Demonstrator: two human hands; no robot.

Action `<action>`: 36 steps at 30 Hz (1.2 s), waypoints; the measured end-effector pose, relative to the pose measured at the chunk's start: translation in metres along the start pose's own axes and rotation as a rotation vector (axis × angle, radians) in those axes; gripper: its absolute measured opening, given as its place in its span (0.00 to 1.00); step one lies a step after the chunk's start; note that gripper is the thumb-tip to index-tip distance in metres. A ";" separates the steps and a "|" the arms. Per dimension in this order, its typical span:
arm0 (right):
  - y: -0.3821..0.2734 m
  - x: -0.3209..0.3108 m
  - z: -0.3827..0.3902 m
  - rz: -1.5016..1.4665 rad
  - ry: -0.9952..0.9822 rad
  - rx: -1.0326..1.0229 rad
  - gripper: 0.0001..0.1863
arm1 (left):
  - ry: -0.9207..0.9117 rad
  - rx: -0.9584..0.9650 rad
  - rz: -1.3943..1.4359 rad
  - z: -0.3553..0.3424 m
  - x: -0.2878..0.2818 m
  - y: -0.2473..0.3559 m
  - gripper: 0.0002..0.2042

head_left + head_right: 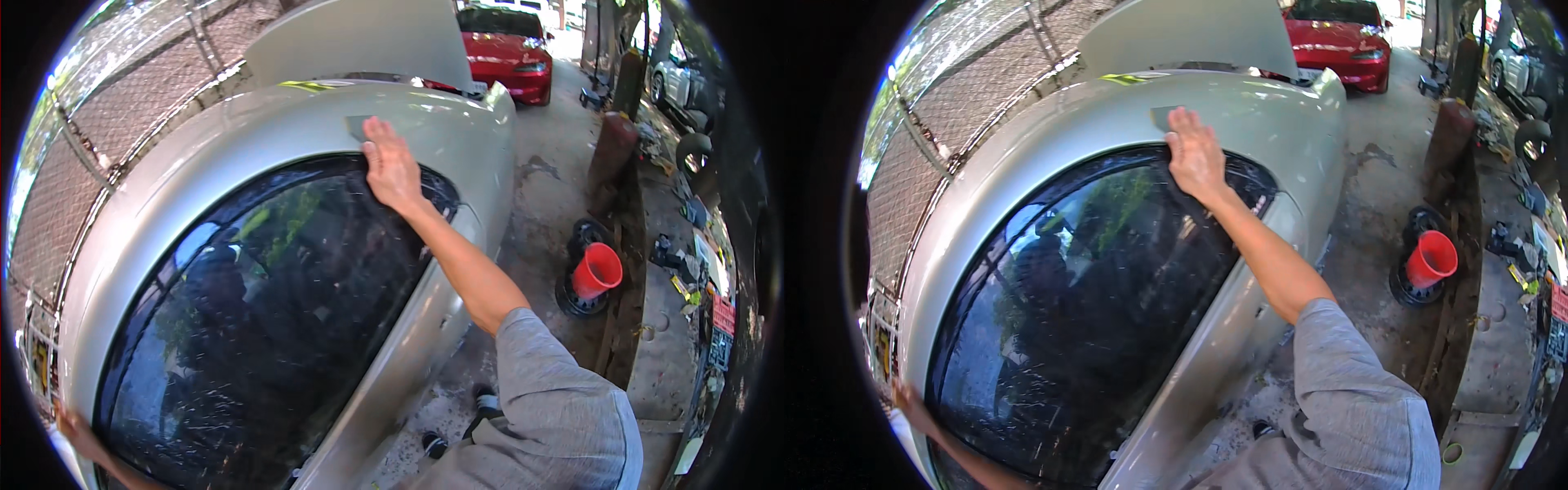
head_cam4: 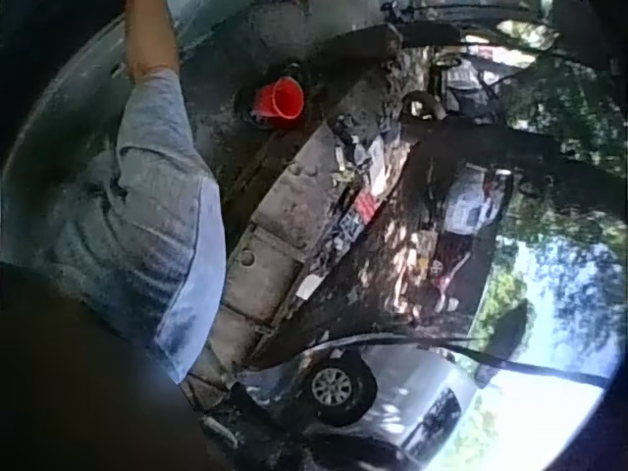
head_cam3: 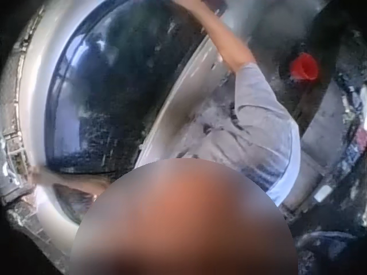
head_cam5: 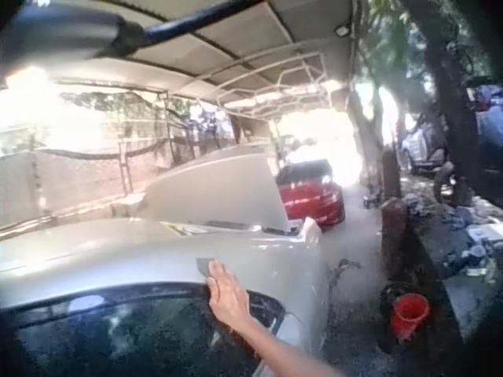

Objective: Sanding the rear quarter panel and body of a car using a sanding block and water.

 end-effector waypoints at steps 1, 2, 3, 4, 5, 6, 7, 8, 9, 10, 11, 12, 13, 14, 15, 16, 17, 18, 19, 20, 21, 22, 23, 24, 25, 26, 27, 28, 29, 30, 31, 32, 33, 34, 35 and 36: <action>-0.003 0.001 0.005 -0.043 -0.005 0.007 0.23 | 0.008 0.035 -0.022 -0.004 -0.021 0.044 0.24; 0.001 0.000 0.009 -0.090 -0.034 0.028 0.23 | 0.122 0.130 -0.039 0.008 -0.042 0.141 0.22; 0.008 -0.004 0.015 -0.134 -0.061 0.049 0.24 | 0.131 0.098 0.018 0.014 -0.050 0.226 0.21; 0.012 -0.008 0.019 -0.168 -0.034 0.040 0.23 | 0.053 -0.001 0.051 0.023 -0.063 0.293 0.19; 0.029 -0.027 0.026 -0.148 -0.032 0.048 0.23 | 0.035 -0.083 0.151 0.044 -0.074 0.399 0.16; 0.052 -0.050 0.036 -0.231 0.000 0.151 0.22 | 0.020 -0.103 0.092 0.064 -0.077 0.484 0.15; 0.063 -0.067 0.043 -0.359 0.024 0.242 0.21 | 0.253 0.112 0.126 0.074 -0.095 0.546 0.18; 0.082 -0.086 0.057 -0.349 0.076 0.301 0.21 | 0.219 0.087 0.148 0.086 -0.096 0.602 0.20; 0.096 -0.105 0.071 -0.350 0.123 0.359 0.21 | 0.234 0.197 0.202 0.091 -0.096 0.646 0.24; 0.109 -0.124 0.081 -0.337 0.100 0.487 0.23 | 0.264 0.218 0.180 0.097 -0.096 0.683 0.25; 0.131 -0.151 0.092 -0.297 0.082 0.622 0.24 | 0.279 0.246 0.179 0.106 -0.092 0.725 0.26; 0.169 -0.180 0.105 -0.213 0.106 0.639 0.25 | 0.185 0.280 0.195 0.112 -0.090 0.771 0.27; 0.212 -0.206 0.118 -0.129 0.128 0.648 0.27 | 0.094 0.308 0.210 0.119 -0.088 0.812 0.28; 0.238 -0.228 0.125 -0.169 0.215 0.619 0.28 | 0.081 0.313 0.203 0.122 -0.087 0.837 0.28; 0.260 -0.255 0.130 -0.192 0.313 0.592 0.29 | 0.053 0.358 0.178 0.132 -0.082 0.871 0.29; 0.290 -0.279 0.139 -0.254 0.395 0.708 0.30 | 0.027 0.404 0.153 0.144 -0.077 0.904 0.30; 0.316 -0.302 0.146 -0.316 0.483 0.823 0.30 | 0.012 0.418 0.167 0.159 -0.070 0.936 0.30; 0.332 -0.316 0.148 -0.588 0.572 0.976 0.29 | 0.016 0.482 0.193 0.177 -0.062 0.966 0.30; 0.345 -0.329 0.154 -0.786 0.640 1.194 0.25 | 0.022 0.546 0.219 0.196 -0.055 0.994 0.31; 0.347 -0.340 0.148 -0.999 0.690 1.232 0.22 | 0.011 0.553 0.220 0.213 -0.048 1.017 0.31; 0.355 -0.357 0.146 -1.207 0.751 1.254 0.20 | -0.012 0.640 0.238 0.238 -0.049 1.053 0.32; 0.372 -0.378 0.150 -1.190 0.767 1.258 0.20 | -0.034 0.726 0.256 0.263 -0.049 1.088 0.32; 0.392 -0.399 0.155 -1.190 0.775 1.246 0.18 | -0.047 0.734 0.261 0.285 -0.046 1.117 0.32; 0.413 -0.419 0.161 -1.193 0.786 1.235 0.18 | -0.052 0.786 0.310 0.308 -0.044 1.146 0.32; 0.440 -0.450 0.171 -1.175 0.734 1.167 0.19 | -0.057 0.839 0.365 0.330 -0.044 1.177 0.32; 0.459 -0.481 0.179 -1.026 0.751 1.140 0.18 | -0.069 0.852 0.364 0.350 -0.042 1.204 0.32; 0.476 -0.508 0.185 -0.904 0.679 1.124 0.19 | -0.125 0.879 0.397 0.367 -0.034 1.228 0.32; 0.493 -0.536 0.197 -0.852 0.740 1.129 0.19 | -0.186 0.906 0.428 0.386 -0.027 1.252 0.32; 0.498 -0.558 0.206 -0.777 0.853 1.113 0.15 | -0.197 0.911 0.406 0.401 -0.018 1.276 0.32; 0.512 -0.582 0.226 -0.714 0.873 1.164 0.14 | -0.199 0.906 0.482 0.417 -0.014 1.300 0.32; 0.526 -0.603 0.248 -0.649 0.844 1.268 0.15 | -0.207 0.904 0.558 0.435 -0.017 1.324 0.32; 0.537 -0.622 0.272 -0.583 0.812 1.371 0.15 | -0.343 0.998 0.609 0.459 -0.022 1.353 0.32; 0.551 -0.641 0.298 -0.466 0.780 1.433 0.13 | -0.477 1.091 0.660 0.484 -0.031 1.383 0.32; 0.566 -0.651 0.318 -0.361 0.738 1.488 0.11 | -0.110 1.072 0.733 0.519 -0.051 1.397 0.22; 0.575 -0.661 0.336 -0.366 0.737 1.516 0.11 | -0.561 1.377 0.631 0.562 -0.080 1.426 0.13; 0.583 -0.658 0.346 -0.332 0.757 1.535 0.11 | -0.304 1.169 1.425 0.592 -0.099 1.427 0.09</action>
Point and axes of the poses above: each hand's wrist, its own z-axis away from the middle knuckle, its own x-axis out of the palm, y = z × x, the point moved 6 cm from there along -z, towards the middle knuckle, and after that the axes turned 15 degrees about -z, right-handed, at the moved point
